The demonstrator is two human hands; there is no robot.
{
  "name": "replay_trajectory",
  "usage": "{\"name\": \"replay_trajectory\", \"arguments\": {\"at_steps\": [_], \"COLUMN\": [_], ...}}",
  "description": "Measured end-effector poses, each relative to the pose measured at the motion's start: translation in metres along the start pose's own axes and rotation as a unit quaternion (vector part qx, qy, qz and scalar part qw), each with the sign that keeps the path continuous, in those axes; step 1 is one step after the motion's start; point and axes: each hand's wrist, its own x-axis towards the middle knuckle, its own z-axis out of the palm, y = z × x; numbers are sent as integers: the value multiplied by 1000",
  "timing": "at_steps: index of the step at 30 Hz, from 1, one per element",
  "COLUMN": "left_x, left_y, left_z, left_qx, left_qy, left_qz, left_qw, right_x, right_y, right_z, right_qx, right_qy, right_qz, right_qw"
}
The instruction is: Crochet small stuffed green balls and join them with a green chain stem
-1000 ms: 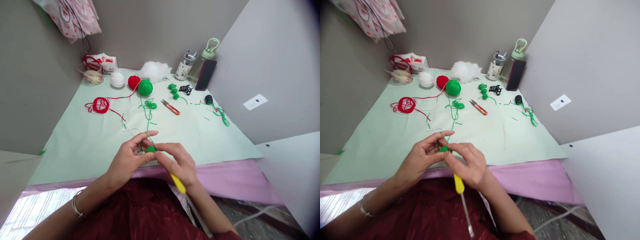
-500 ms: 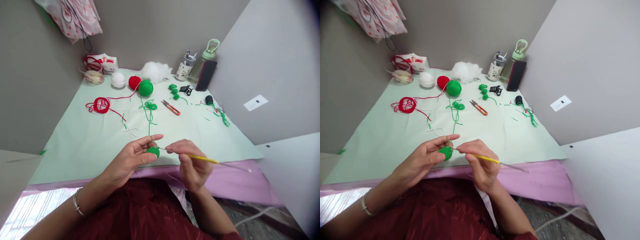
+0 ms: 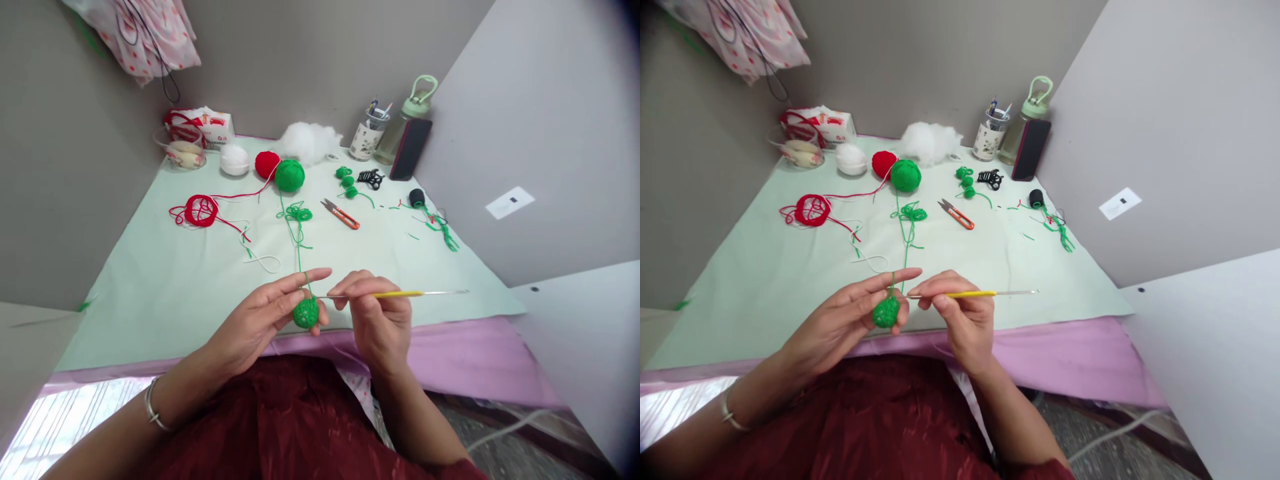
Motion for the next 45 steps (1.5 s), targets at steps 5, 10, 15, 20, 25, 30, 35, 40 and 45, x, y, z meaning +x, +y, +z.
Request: {"name": "replay_trajectory", "arguments": {"at_steps": [5, 10, 15, 20, 25, 30, 35, 40, 45], "left_x": [3, 4, 4, 5, 2, 1, 0, 2, 2], "left_y": [-2, -2, -6, -9, -3, 3, 6, 7, 7], "left_z": [-5, -4, -2, -4, -2, 0, -1, 0, 0], "left_qx": [-48, -41, 29, 73, 153, 251, 270, 283, 307], "left_qy": [-16, -18, 38, 83, 106, 120, 116, 114, 133], "left_qz": [-30, -23, 1, 34, 47, 67, 51, 54, 58], "left_qw": [998, 999, 999, 993, 981, 958, 954, 951, 941], "right_x": [8, 7, 0, -4, -2, 3, 5, 4, 6], "right_y": [-3, -1, 1, -4, 0, 5, 3, 0, -12], "right_z": [-2, -1, 6, 7, 8, 8, 0, -7, -11], "right_qx": [38, 105, 37, -178, -99, 14, 32, 27, -106], "right_qy": [16, 17, -2, -38, -22, -2, -35, -81, -136], "right_qz": [29, 91, 17, -90, -51, 40, 61, 48, -14], "right_qw": [999, 990, 999, 979, 994, 999, 997, 995, 985]}}
